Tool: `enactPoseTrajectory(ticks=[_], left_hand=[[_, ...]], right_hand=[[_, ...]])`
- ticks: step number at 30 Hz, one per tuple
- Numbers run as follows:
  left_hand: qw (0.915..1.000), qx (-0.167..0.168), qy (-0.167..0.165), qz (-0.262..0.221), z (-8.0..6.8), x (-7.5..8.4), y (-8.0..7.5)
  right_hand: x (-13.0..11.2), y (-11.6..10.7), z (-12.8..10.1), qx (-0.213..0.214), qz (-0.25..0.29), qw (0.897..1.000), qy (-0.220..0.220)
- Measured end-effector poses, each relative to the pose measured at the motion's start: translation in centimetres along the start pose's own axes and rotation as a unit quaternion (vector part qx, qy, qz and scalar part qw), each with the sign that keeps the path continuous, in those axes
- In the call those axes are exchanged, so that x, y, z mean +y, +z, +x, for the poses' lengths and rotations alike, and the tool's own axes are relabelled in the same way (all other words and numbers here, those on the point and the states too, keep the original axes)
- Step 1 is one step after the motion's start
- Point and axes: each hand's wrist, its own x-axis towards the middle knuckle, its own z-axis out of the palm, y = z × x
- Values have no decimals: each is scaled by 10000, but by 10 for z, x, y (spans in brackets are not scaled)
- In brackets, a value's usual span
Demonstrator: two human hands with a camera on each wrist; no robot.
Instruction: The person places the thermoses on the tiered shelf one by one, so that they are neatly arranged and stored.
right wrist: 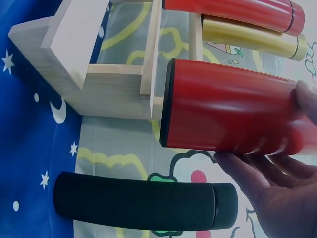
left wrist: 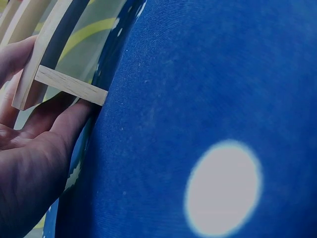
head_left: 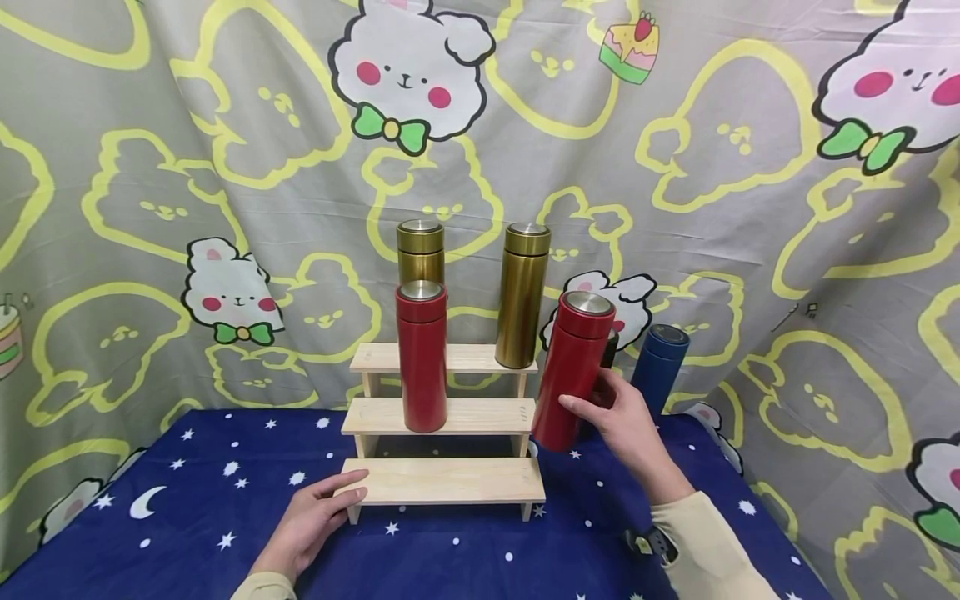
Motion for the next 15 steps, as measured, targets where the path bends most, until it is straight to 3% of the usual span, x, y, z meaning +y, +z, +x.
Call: enactPoseTrajectory(ticks=[15], left_hand=[[10000, 15, -32, 2, -2, 2, 0]], right_hand=[[-4, 10, 11, -19, -38, 10000, -42]])
